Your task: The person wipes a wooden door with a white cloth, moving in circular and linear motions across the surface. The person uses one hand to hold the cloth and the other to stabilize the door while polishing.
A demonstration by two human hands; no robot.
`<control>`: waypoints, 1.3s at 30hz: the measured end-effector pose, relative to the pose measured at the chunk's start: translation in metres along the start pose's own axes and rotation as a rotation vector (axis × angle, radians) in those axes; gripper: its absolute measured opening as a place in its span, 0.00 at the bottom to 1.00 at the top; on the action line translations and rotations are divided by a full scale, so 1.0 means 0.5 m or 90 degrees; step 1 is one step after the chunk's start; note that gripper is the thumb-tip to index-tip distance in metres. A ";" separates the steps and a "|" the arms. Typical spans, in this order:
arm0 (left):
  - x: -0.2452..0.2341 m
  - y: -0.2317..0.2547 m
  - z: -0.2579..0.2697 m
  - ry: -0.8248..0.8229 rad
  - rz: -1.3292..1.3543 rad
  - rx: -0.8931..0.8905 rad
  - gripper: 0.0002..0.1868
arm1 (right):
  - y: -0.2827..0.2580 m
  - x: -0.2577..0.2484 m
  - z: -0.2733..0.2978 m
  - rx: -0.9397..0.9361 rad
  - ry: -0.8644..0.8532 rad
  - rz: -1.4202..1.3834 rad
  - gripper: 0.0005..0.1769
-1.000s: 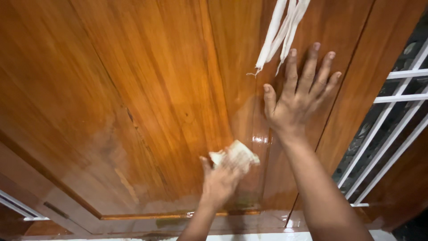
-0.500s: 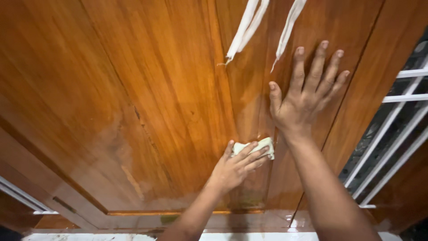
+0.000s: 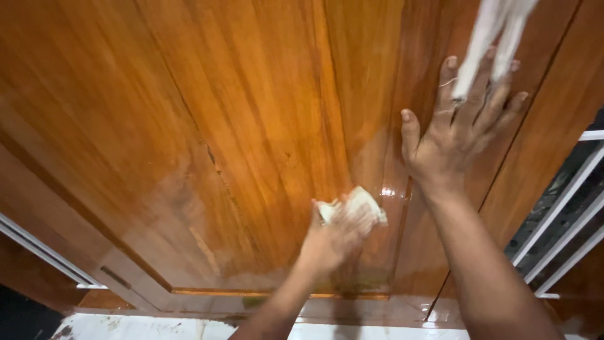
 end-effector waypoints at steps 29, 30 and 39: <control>-0.004 -0.154 0.163 -0.047 -0.006 -0.146 0.29 | 0.007 0.009 0.013 -0.043 -0.005 0.014 0.42; -0.039 -0.202 0.122 0.025 0.012 -0.222 0.32 | 0.007 0.010 0.013 -0.052 0.007 0.010 0.42; -0.063 -0.229 0.024 0.018 0.067 -0.263 0.36 | 0.006 0.013 0.009 -0.052 -0.003 -0.008 0.45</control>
Point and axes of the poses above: each hand's wrist, its own z-axis away from the middle knuckle, its own x-axis out of the palm, y = z × x, the point moved 8 cm from there along -z, towards the middle knuckle, and after that the axes turned 13 degrees about -z, right-handed, at the moved point
